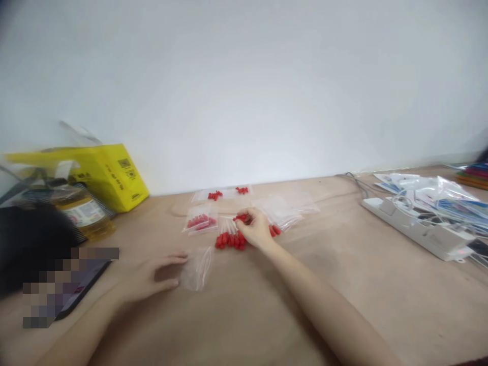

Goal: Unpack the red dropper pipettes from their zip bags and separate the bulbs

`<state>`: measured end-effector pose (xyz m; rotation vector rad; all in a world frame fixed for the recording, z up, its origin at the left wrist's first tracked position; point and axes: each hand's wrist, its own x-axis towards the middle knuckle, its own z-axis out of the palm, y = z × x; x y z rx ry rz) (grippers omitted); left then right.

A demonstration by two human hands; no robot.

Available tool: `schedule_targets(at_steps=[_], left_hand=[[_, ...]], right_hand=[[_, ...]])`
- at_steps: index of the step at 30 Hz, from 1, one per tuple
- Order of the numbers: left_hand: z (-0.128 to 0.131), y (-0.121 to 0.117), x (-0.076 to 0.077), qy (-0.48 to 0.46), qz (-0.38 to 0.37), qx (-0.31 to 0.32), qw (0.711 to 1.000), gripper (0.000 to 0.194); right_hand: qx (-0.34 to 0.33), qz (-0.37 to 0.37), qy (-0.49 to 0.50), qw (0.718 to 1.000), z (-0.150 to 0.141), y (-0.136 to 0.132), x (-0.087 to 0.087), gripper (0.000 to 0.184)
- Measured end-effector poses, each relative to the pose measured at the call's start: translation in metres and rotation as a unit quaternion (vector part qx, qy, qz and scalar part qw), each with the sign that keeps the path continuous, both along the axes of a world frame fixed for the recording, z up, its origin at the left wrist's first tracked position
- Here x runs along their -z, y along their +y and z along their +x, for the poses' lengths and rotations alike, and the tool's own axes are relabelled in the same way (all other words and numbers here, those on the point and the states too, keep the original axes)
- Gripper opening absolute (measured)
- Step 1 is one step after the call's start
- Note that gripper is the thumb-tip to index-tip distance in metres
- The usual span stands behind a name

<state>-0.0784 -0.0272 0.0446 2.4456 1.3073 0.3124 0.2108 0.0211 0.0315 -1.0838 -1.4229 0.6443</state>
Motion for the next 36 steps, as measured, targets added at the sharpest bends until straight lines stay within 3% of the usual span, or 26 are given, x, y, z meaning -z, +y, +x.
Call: schedule_targets(at_steps=[3,5,9,11,18,22,26,31,34,36], left_hand=[[-0.005,0.005,0.006,-0.001,0.027,-0.035,0.999,0.038],[-0.007,0.009,0.012,0.001,0.069,-0.095,0.993,0.039],[-0.004,0.011,0.024,0.030,0.164,-0.249,0.954,0.044],[0.005,0.005,0.025,0.052,0.198,-0.279,0.938,0.044],[0.054,-0.023,0.037,0.061,0.168,-0.191,0.965,0.045],[0.058,-0.024,0.039,0.145,0.108,-0.191,0.965,0.048],[0.032,-0.015,0.028,0.181,0.043,-0.115,0.976,0.046],[-0.021,-0.002,0.011,0.162,0.054,-0.051,0.984,0.042],[-0.039,0.002,0.009,0.126,0.098,-0.096,0.983,0.042],[-0.042,0.004,0.016,0.106,0.125,-0.152,0.975,0.047]], right_hand=[[0.032,0.047,-0.067,0.996,-0.016,0.006,0.006,0.014],[0.030,0.071,-0.133,0.988,-0.030,0.005,0.010,0.015],[0.022,0.077,-0.262,0.962,-0.056,0.002,0.014,0.023],[0.017,0.068,-0.319,0.945,-0.066,0.001,0.016,0.023],[-0.002,0.060,-0.429,0.901,-0.077,-0.002,0.021,0.013],[0.003,0.082,-0.458,0.885,-0.075,-0.004,0.019,0.016],[0.024,0.098,-0.472,0.876,-0.070,-0.008,0.015,0.023],[0.032,0.139,-0.454,0.879,-0.045,-0.023,0.015,0.022],[0.030,0.179,-0.441,0.879,-0.018,-0.039,0.019,0.018],[0.019,0.203,-0.436,0.877,0.002,-0.050,0.022,0.016]])
